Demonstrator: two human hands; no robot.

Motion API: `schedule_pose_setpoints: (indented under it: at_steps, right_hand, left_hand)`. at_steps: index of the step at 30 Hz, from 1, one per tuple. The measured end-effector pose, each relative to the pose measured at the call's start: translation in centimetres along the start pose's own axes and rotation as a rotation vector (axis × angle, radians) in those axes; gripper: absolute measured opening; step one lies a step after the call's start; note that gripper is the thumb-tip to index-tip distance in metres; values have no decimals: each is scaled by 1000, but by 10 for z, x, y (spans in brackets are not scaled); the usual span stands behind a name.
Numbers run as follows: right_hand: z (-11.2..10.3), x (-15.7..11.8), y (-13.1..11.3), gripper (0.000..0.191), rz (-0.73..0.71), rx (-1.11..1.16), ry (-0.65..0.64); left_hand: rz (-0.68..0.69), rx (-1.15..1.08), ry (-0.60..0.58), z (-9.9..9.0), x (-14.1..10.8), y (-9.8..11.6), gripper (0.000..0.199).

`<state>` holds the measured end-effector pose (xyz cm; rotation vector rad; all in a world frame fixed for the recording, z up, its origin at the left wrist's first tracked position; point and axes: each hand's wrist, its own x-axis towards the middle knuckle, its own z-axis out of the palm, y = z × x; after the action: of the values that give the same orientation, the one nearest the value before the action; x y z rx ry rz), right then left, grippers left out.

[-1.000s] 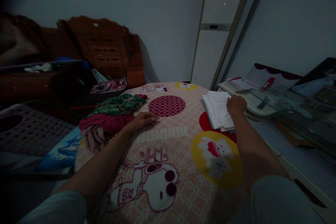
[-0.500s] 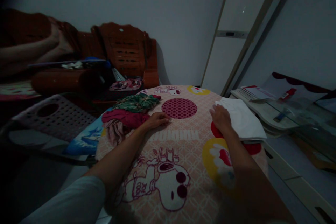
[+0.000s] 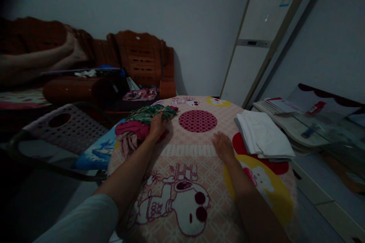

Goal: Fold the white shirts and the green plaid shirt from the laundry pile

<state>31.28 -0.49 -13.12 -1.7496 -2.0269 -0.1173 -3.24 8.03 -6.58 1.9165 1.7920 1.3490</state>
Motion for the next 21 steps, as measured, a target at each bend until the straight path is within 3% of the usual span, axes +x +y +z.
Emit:
schedule_pose_setpoints:
  at_steps: [6,13,16,21]
  right_hand:
    - [4,-1,5,41,-16,33,7]
    - [3,4,13,40,-23,76,-27]
    - [-7,3,3,45,-56,145,3]
    - [-21,-1,-35,57,-170,380,56]
  left_hand:
    - [7,3,15,1,-1,1,35]
    - [109,-93,-36,0,-15,42,35]
    - [193,-123,-122,8,-32,66,32]
    - [327,-202,-283,22,-63,97,26]
